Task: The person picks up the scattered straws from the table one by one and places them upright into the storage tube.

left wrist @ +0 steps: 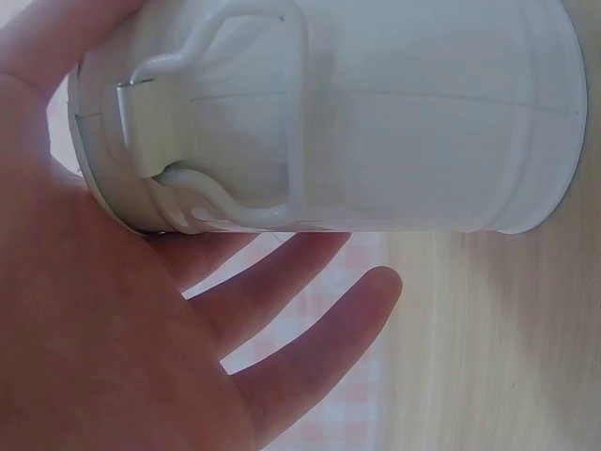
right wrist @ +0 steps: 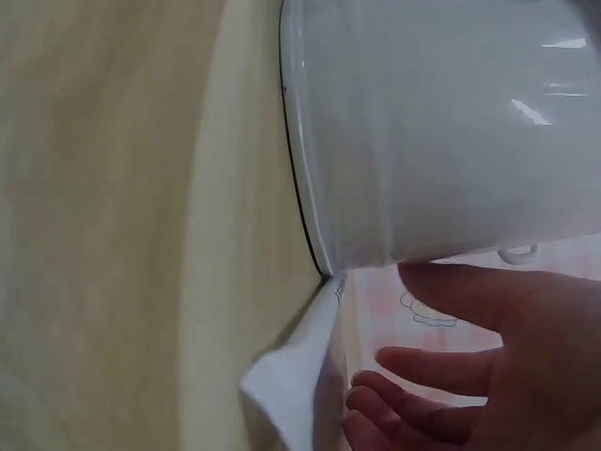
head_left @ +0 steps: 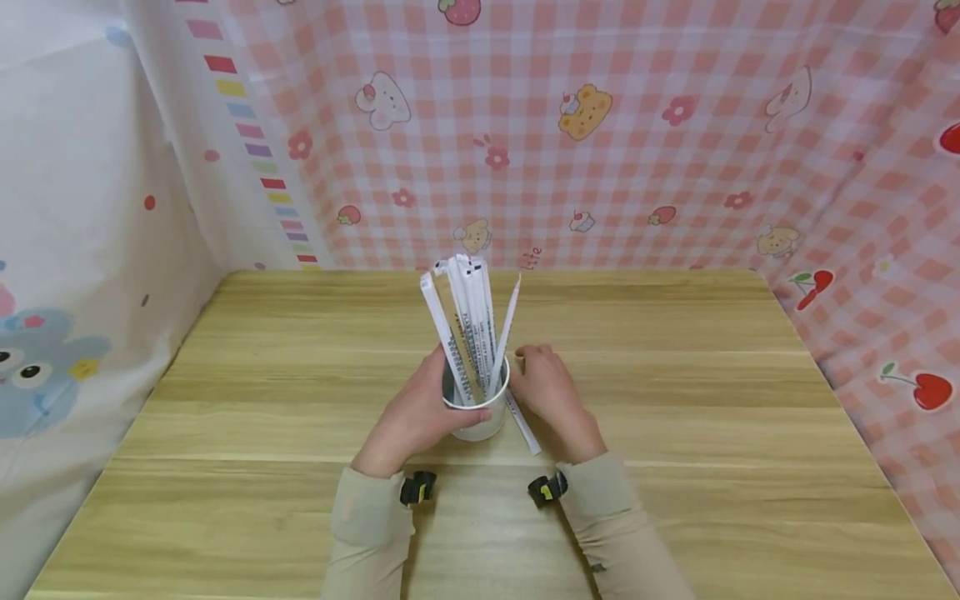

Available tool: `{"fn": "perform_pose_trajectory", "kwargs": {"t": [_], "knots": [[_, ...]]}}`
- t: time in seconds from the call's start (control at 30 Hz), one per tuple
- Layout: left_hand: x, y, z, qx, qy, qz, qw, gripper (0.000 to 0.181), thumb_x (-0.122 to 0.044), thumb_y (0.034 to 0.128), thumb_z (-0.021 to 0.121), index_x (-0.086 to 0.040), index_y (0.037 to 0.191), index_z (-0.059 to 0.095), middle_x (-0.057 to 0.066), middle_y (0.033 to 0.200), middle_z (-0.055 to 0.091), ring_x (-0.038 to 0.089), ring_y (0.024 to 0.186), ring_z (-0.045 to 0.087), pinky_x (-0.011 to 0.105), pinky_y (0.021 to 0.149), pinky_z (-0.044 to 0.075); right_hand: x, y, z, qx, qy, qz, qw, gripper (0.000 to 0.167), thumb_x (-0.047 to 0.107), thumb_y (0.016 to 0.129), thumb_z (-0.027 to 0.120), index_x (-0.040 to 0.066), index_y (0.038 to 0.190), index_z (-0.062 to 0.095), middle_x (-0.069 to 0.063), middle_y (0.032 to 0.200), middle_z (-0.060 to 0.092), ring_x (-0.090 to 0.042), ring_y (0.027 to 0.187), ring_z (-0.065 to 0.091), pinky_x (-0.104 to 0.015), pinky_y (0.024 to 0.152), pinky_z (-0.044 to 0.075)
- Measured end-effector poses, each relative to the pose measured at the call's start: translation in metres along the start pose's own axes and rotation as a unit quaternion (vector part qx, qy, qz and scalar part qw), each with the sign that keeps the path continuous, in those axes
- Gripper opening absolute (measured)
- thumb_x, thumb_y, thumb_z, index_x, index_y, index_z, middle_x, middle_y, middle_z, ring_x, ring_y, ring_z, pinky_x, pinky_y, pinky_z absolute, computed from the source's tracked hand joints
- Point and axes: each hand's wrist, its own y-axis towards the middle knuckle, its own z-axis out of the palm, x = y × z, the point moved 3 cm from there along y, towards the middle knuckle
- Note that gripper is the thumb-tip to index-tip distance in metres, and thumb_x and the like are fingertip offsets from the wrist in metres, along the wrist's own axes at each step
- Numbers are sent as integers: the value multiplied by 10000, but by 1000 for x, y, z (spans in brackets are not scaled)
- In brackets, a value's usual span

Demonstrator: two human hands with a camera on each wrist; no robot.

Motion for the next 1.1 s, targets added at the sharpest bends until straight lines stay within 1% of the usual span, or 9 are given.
{"fn": "perform_pose_trajectory", "kwargs": {"t": [0.03, 0.1, 0.27, 0.37, 0.6, 0.77, 0.9, 1.0, 1.1], "knots": [[-3, -1, -1, 3, -45, -25, 10000, 939, -116, 668, 781, -145, 1407, 202, 96, 1339, 396, 256, 1150, 444, 443, 935, 350, 0, 0, 1, 14, -30, -9, 10000, 459, 328, 826, 585, -4, 1142, 563, -157, 1069, 546, -293, 978, 507, -414, 858, 403], [-1, 0, 0, 12, -15, -36, 10000, 932, -127, 672, 781, -151, 1405, 205, 88, 1337, 399, 246, 1150, 445, 445, 936, 348, -1, 0, 3, 34, -69, -1, 10000, 406, 320, 829, 575, -3, 1073, 595, -131, 997, 563, -265, 917, 518, -389, 819, 418], [22, 6, 5, 66, 160, -65, 9998, 970, -234, 670, 787, -285, 1404, 154, -2, 1355, 373, 180, 1163, 426, 438, 945, 342, -4, 2, 7, 72, -159, 12, 9998, 296, 280, 823, 569, 15, 941, 628, -78, 864, 562, -219, 803, 514, -353, 734, 429], [31, 9, 7, 20, 220, -38, 9997, 976, -281, 658, 791, -343, 1389, 146, -40, 1351, 370, 157, 1157, 425, 431, 943, 347, -5, 2, 9, 29, -229, -22, 9997, 238, 255, 808, 582, 35, 880, 640, -57, 822, 561, -204, 768, 509, -343, 702, 428], [33, 10, 7, -114, 257, -22, 9996, 980, -294, 640, 802, -355, 1379, 162, -66, 1342, 370, 130, 1145, 430, 429, 940, 353, 0, 1, 11, -28, -511, -128, 9986, 113, 192, 753, 612, 105, 685, 635, -17, 692, 569, -185, 639, 510, -336, 592, 424], [33, 9, 8, -134, 236, -120, 9996, 988, -279, 634, 808, -361, 1379, 164, -68, 1342, 368, 142, 1146, 429, 433, 941, 352, 3, -3, 9, -83, -724, -171, 9972, 201, 159, 754, 607, 105, 568, 553, -22, 593, 517, -194, 562, 470, -328, 521, 388], [32, 8, 9, -128, 214, -161, 9996, 998, -277, 633, 809, -380, 1377, 152, -72, 1349, 361, 156, 1150, 428, 441, 940, 351, 1, -4, 9, -52, -726, -69, 9973, 341, 211, 781, 596, 107, 490, 451, -26, 512, 444, -196, 500, 429, -312, 459, 343], [32, 8, 9, -117, 214, -174, 9996, 1007, -273, 635, 808, -400, 1375, 137, -77, 1352, 359, 150, 1151, 427, 441, 940, 351, -2, -4, 7, 48, -536, 118, 9985, 362, 282, 787, 599, 107, 504, 456, -20, 507, 438, -189, 487, 428, -300, 447, 336], [31, 8, 9, -112, 236, -144, 9996, 1018, -263, 634, 809, -400, 1378, 128, -76, 1351, 363, 147, 1154, 424, 439, 939, 352, -7, -3, 2, 87, -250, 296, 9992, 263, 282, 769, 609, 94, 594, 549, -12, 566, 502, -183, 526, 462, -286, 474, 362]]}}
